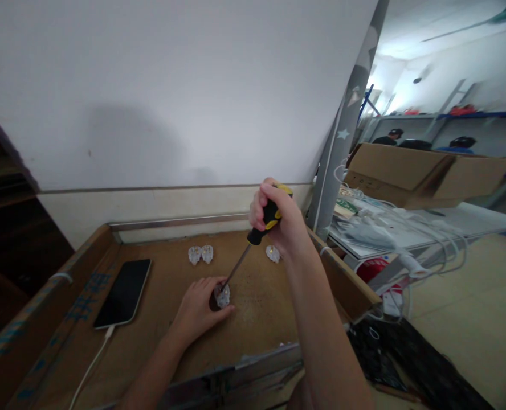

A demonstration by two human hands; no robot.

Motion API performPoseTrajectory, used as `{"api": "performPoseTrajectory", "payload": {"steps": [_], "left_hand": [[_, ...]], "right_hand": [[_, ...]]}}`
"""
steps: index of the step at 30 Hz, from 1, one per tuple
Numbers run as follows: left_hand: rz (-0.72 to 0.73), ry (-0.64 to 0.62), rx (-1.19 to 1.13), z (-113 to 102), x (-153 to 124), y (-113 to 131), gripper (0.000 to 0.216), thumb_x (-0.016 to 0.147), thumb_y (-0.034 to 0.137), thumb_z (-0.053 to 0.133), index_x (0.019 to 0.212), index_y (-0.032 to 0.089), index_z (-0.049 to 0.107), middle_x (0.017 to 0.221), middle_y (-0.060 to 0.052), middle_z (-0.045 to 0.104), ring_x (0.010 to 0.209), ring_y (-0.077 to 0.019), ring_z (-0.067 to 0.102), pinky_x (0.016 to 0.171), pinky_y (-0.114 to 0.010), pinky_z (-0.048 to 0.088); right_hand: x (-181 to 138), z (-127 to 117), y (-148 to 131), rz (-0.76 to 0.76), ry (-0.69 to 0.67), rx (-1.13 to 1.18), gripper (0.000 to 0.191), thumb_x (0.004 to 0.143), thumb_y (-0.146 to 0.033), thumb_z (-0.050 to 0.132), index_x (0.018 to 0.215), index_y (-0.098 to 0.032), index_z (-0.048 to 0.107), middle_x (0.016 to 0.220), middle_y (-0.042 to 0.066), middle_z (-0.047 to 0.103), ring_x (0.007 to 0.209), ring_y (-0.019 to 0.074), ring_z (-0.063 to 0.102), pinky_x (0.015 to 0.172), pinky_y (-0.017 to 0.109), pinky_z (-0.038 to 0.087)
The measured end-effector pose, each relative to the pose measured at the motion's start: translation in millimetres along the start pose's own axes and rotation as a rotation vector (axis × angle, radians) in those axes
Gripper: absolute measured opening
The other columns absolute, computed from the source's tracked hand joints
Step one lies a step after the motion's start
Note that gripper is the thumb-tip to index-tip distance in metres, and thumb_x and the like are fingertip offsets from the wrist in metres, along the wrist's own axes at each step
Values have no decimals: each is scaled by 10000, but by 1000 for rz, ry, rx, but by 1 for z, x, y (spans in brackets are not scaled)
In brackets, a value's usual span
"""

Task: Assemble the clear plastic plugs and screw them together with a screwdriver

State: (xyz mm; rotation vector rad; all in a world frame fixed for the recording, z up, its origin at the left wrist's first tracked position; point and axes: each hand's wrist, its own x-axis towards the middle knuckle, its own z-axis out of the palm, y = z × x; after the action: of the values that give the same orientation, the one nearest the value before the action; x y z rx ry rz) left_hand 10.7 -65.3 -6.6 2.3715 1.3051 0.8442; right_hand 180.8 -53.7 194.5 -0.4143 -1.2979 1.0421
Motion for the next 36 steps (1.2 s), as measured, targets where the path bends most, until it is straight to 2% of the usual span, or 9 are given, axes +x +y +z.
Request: {"api": "performPoseTrajectory", "payload": {"steps": [5,9,12,16,21,24,28,33,36], "left_hand": [[-13,-27,-3,-2,0,3,518,688,402,712,1151,226,561,1117,-69,641,1011,-272,574,876,-401,422],[-32,-6,27,-1,-1,3,527,688,417,707,1154,222,559,1111,-78,646,1003,-277,578,876,-409,415],[-60,41,78,2,-1,4,513,706,407,689,1166,228,546,1140,-77,642,1025,-277,577,898,-419,395],[-96,89,110,4,1,4,518,716,405,687,1175,223,531,1123,-83,655,1015,-276,590,901,-425,382],[-124,116,119,5,0,4,526,713,428,689,1168,221,523,1094,-72,663,1004,-266,598,919,-426,364],[-97,122,126,5,-1,4,511,722,433,680,1167,237,522,1071,-66,669,985,-259,603,910,-417,368],[-71,53,168,2,10,5,476,731,435,674,1139,230,539,1073,-70,668,986,-265,601,906,-421,371],[191,-100,264,-13,51,-8,514,707,483,687,1138,241,547,1058,-71,662,1038,-272,573,1017,-450,279],[342,-154,343,-24,78,-26,477,722,500,672,1111,245,563,1051,-61,657,1047,-254,566,1074,-462,195]], "right_hand": [[-16,8,-4,-207,382,-69,251,747,-372,648,638,-191,511,397,-94,453,292,42,372,292,162,262],[-48,8,-56,-408,595,-64,149,755,-334,580,677,-209,604,399,-71,427,295,56,349,285,208,236],[-67,3,-89,-486,739,-122,230,772,-327,526,583,-221,603,354,-55,336,277,55,281,283,252,184],[-77,-7,-75,-542,743,-378,183,738,-353,592,610,-223,583,368,-51,432,286,82,351,268,228,225],[-81,-17,-36,-320,595,-431,232,792,-332,622,637,-192,522,417,-73,465,316,67,403,298,167,310],[-87,-12,-36,-279,550,-424,249,811,-342,604,637,-190,511,421,-69,462,320,61,383,305,158,303],[-97,-3,-42,-268,629,-425,243,787,-340,614,622,-185,525,406,-64,435,326,63,369,305,158,284],[-123,-13,-49,-385,796,-349,202,766,-301,569,603,-188,533,383,-57,424,313,78,379,316,179,286],[-143,-17,-52,-350,715,-332,214,812,-295,522,628,-189,547,387,-48,409,342,76,383,355,183,297]]}}
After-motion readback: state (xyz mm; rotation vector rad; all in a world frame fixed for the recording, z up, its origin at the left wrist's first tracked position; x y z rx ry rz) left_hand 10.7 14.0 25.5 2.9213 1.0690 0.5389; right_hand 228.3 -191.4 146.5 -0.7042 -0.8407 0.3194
